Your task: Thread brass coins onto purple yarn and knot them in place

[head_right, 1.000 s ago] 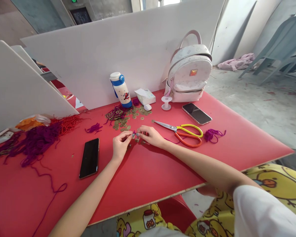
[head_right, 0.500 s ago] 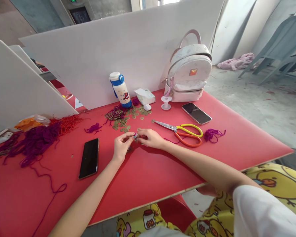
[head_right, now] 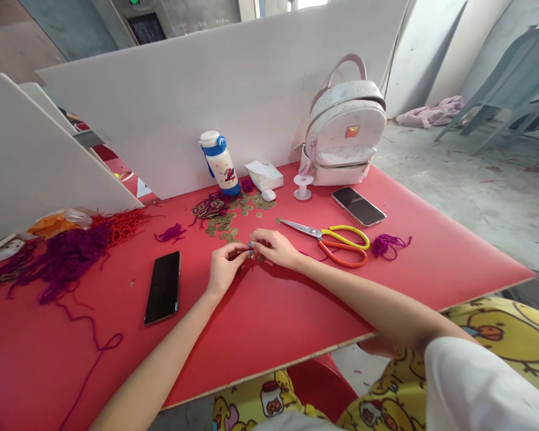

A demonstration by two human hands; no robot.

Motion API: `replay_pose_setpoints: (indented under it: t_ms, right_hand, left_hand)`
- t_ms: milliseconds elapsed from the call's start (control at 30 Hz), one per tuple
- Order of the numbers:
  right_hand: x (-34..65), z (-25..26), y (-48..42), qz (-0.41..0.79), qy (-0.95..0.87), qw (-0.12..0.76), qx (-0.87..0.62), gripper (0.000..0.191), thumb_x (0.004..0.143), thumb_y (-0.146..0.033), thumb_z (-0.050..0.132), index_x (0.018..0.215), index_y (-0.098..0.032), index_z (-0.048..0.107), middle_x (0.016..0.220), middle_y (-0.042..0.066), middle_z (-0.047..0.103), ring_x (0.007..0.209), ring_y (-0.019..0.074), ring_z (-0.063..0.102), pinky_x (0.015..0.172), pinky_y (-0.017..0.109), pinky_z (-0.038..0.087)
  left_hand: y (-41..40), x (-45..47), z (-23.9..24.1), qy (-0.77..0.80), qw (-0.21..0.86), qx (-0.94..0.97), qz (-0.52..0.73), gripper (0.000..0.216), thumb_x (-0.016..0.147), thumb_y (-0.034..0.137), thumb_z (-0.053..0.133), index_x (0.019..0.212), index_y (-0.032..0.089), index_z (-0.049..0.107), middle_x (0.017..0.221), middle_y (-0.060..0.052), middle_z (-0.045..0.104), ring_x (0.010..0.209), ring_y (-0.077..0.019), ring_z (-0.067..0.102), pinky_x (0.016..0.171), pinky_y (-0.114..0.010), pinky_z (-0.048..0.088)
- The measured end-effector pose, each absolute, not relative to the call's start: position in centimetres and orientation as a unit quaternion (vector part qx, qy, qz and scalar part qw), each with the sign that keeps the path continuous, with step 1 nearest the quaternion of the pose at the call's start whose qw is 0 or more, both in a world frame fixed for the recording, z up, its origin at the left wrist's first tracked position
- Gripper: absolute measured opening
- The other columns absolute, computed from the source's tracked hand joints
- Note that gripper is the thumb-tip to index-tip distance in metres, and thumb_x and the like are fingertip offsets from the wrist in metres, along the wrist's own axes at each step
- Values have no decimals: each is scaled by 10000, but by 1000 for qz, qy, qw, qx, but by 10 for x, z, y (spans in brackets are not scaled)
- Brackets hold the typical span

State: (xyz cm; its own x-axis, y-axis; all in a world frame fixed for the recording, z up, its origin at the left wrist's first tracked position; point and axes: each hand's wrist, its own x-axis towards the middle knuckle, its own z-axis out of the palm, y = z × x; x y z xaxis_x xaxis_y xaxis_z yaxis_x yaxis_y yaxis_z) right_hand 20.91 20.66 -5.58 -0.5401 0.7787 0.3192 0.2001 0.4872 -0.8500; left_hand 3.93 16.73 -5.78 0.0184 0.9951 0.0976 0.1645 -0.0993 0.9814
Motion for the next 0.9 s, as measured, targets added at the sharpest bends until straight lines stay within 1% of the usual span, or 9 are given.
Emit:
replay_pose_setpoints:
  t_ms: [133, 233, 333, 400, 533, 633, 767, 833, 900]
  right_hand:
    - [209, -55, 206, 492, -708, 388, -325, 337, 927, -441, 453, 694, -201, 415, 600, -43, 416, 512, 105, 403, 511, 238, 321]
    - [211, -53, 207, 495, -685, 418, -333, 377, 909, -477, 477, 666, -202, 394, 590, -53, 346, 518, 99, 349, 512, 239, 293]
    - [212, -52, 209, 489, -674, 443, -334, 388, 897, -480, 498, 657, -197, 386, 606, -52, 312, 546, 97, 315, 524, 242, 273]
    - [213, -51, 209, 495, -668, 445, -332, 391, 894, -485, 502, 658, -197, 383, 609, -51, 302, 548, 96, 300, 518, 241, 265]
    - [212, -52, 209, 500, -656, 450, -342, 395, 883, -509, 510, 663, -199, 405, 607, -46, 314, 546, 99, 303, 490, 234, 268]
    - [211, -53, 210, 502, -641, 460, -354, 399, 888, -521, 498, 664, -204, 407, 588, -48, 315, 523, 99, 295, 467, 231, 264]
    - [208, -57, 211, 504, -637, 458, -362, 409, 890, -537, 489, 663, -201, 433, 583, -42, 382, 515, 99, 352, 474, 230, 310]
    - [207, -59, 210, 529, -645, 427, -349, 386, 902, -531, 470, 715, -194, 494, 605, -31, 456, 510, 102, 411, 473, 229, 342]
    - [205, -63, 208, 541, -675, 376, -333, 331, 887, -497, 519, 793, -184, 570, 653, -17, 540, 516, 105, 472, 485, 229, 374]
  left_hand:
    - [168, 39, -56, 517, 441, 560, 474, 159, 702, 230, 725, 815, 177, 627, 706, -19, 682, 647, -153, 636, 566, -235, 471]
    - [168, 38, -55, 519, 426, 577, 465, 192, 714, 197, 708, 847, 192, 570, 617, 38, 600, 583, -120, 586, 566, -218, 438]
    - [169, 37, -56, 515, 397, 619, 441, 141, 747, 168, 664, 867, 193, 595, 601, 49, 551, 572, -107, 557, 547, -205, 404]
    - [169, 36, -57, 516, 377, 642, 425, 126, 758, 158, 645, 879, 193, 634, 623, 34, 569, 583, -112, 563, 536, -204, 400]
    - [170, 34, -62, 511, 371, 652, 419, 137, 761, 174, 653, 888, 193, 699, 789, -41, 696, 726, -165, 650, 651, -253, 494]
    - [169, 35, -64, 505, 395, 636, 430, 161, 758, 213, 678, 911, 191, 721, 881, -74, 728, 816, -201, 677, 724, -293, 527]
    - [168, 37, -59, 496, 386, 626, 462, 131, 772, 302, 688, 818, 185, 726, 777, -50, 703, 727, -177, 652, 667, -273, 519]
    - [167, 37, -56, 492, 368, 620, 488, 165, 782, 336, 679, 744, 180, 715, 718, -32, 660, 671, -154, 618, 614, -249, 498]
    - [168, 36, -54, 490, 360, 610, 508, 198, 785, 355, 675, 709, 174, 707, 711, -24, 628, 641, -136, 590, 568, -229, 471]
